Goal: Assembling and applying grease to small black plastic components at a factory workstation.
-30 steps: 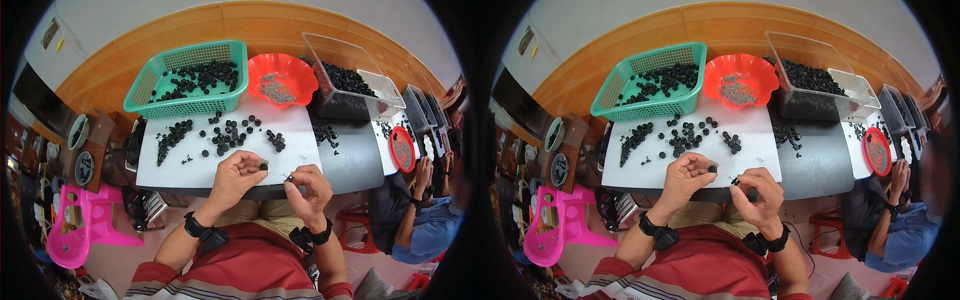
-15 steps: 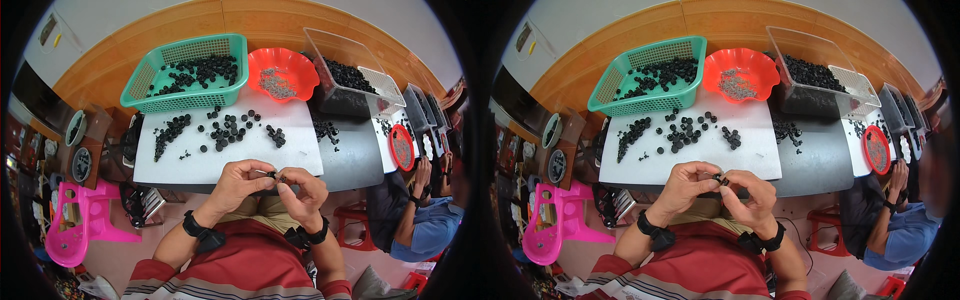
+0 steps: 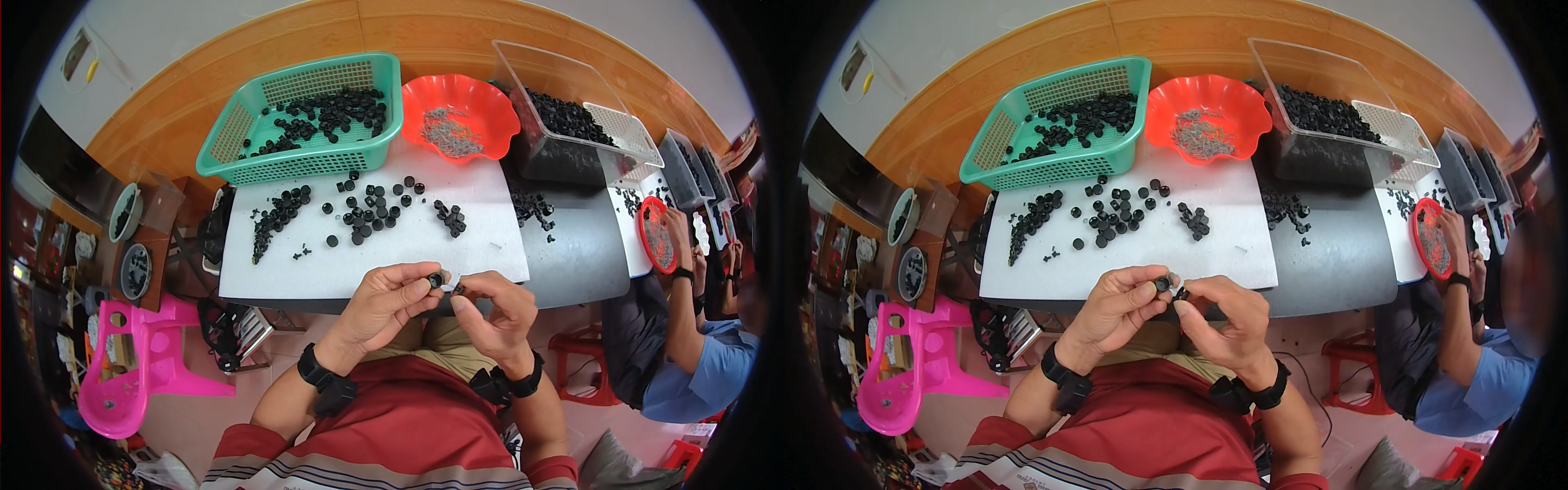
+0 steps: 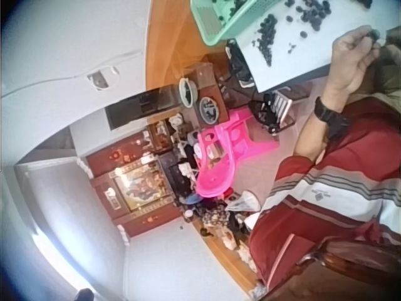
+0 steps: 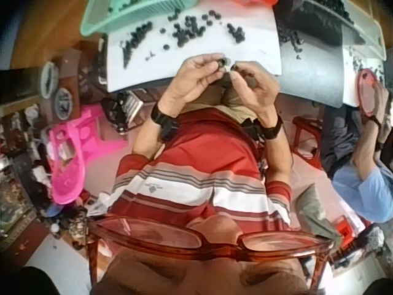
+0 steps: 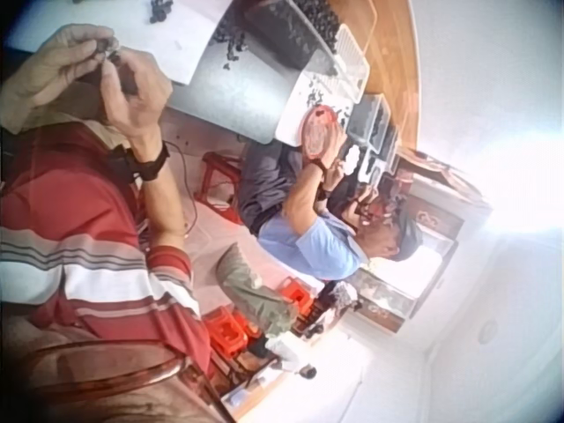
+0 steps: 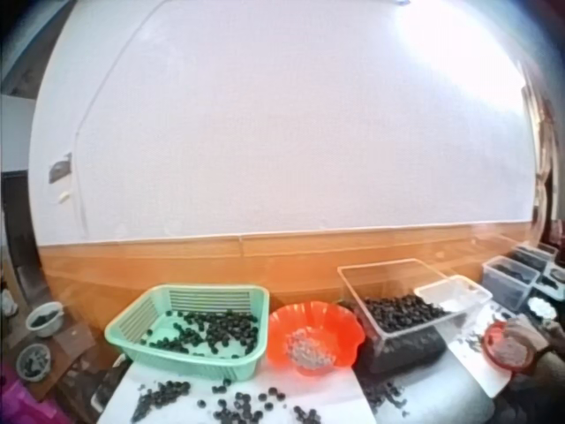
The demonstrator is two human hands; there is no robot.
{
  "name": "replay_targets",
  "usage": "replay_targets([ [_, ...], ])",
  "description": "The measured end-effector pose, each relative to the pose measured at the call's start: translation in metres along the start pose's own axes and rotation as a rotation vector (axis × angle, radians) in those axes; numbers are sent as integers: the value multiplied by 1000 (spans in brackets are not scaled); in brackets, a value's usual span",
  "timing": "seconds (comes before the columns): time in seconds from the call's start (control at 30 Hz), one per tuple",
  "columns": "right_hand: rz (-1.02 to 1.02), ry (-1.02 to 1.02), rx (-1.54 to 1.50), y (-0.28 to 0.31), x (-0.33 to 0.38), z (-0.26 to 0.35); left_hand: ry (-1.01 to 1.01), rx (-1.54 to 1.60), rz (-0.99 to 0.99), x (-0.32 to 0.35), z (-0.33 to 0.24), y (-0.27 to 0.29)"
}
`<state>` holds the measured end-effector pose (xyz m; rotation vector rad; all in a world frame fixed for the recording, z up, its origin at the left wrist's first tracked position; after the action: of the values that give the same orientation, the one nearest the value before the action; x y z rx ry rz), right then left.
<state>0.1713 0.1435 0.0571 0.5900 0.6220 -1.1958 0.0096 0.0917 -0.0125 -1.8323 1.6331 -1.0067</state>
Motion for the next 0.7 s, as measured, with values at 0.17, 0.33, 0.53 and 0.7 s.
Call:
replay_targets([
  [0.17,25,14,0,-3,-2,1,13,21,15,1,0,-4],
  [0.33,68,4,14,-4,-3,3,17,18,4,1,1,-3],
  [0.53,90,-15,60,-5,-3,3,20,-20,-19,3,4,-1],
  [0.7,113,-25,87,-6,-1,2,26,3,-23,3,6,1],
])
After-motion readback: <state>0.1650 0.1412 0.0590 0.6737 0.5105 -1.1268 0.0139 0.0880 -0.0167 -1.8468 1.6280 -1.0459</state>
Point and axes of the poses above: each hand's wrist, its own x-axis away from the middle knuckle, its own y-axis out of the back of the hand, z = x × y, the point moved 6 cm from there along -x, towards the middle knuckle, and after that the axes turned 11 degrees about -z, right-handed, at the moved point
